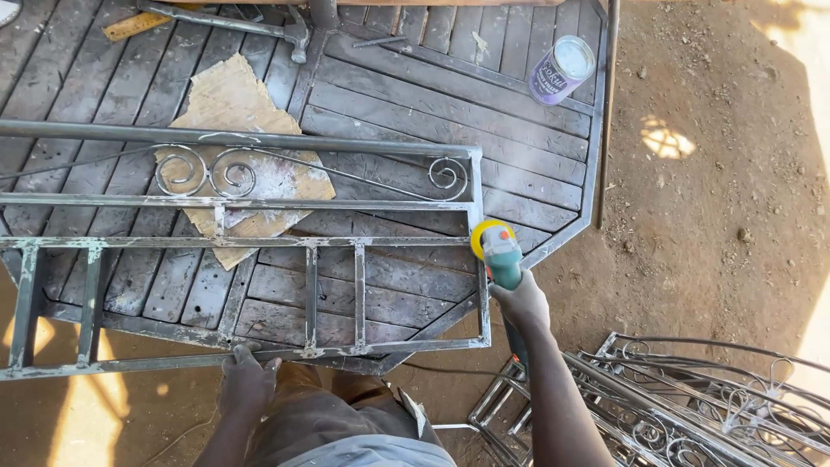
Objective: Using an angle grinder to smooth out welds and joints on a metal gate frame
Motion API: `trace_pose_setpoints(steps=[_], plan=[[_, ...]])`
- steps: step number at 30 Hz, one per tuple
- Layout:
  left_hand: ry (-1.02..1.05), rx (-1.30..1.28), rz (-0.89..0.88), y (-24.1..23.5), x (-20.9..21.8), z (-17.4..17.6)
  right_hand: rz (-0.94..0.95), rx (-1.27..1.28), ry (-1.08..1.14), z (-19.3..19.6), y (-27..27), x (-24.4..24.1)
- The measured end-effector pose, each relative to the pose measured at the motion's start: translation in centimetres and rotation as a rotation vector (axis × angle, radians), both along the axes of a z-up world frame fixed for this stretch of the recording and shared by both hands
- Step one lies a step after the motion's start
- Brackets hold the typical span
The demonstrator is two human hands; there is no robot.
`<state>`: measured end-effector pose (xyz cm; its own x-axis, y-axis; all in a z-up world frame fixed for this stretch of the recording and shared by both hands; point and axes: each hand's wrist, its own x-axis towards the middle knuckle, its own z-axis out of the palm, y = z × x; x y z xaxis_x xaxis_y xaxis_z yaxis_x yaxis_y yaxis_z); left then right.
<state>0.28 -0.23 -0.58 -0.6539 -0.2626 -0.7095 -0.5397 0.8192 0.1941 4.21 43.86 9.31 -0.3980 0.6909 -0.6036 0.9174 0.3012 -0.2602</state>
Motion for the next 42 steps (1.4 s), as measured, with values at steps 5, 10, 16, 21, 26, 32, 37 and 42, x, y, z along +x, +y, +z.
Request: trace_pose_setpoints(steps=[5,10,16,21,26,32,37,42], plan=[[-0.001,0.012,0.024,-0.3,0.1,-0.4,0.008,0.01,0.026,-1.8,-0.7,-1.0],[-0.02,0.041,0.054,-0.3,0.3,-0.6,0.19,0.057,-0.015,-0.6,-0.5,0.4],[-0.008,0.037,0.019,-0.5,0.2,-0.7,0.164,0.042,0.01,-1.3,1.9,6.5],[0.004,0.035,-0.008,-0.6,0.2,-0.5,0.242,-0.047,-0.166,-0.1,0.1,12.2],[0.013,0.002,-0.035,-0.3,0.5,-0.3,0.075,0.031,-0.196,1.1,-5.8,15.3],[0.035,0.013,-0.08,-0.7,0.4,-1.2,0.109,-0.011,-0.2,-1.5,-12.0,15.1],[0.246,0.255,0.051,-2.1,1.3,-2.7,0.364,-0.098,-0.192,0.2,-13.1,13.3],[0.204,0.387,0.968,-9.2,0.6,-10.3,0.18,0.058,-0.206,-2.8,-10.2,16.3]])
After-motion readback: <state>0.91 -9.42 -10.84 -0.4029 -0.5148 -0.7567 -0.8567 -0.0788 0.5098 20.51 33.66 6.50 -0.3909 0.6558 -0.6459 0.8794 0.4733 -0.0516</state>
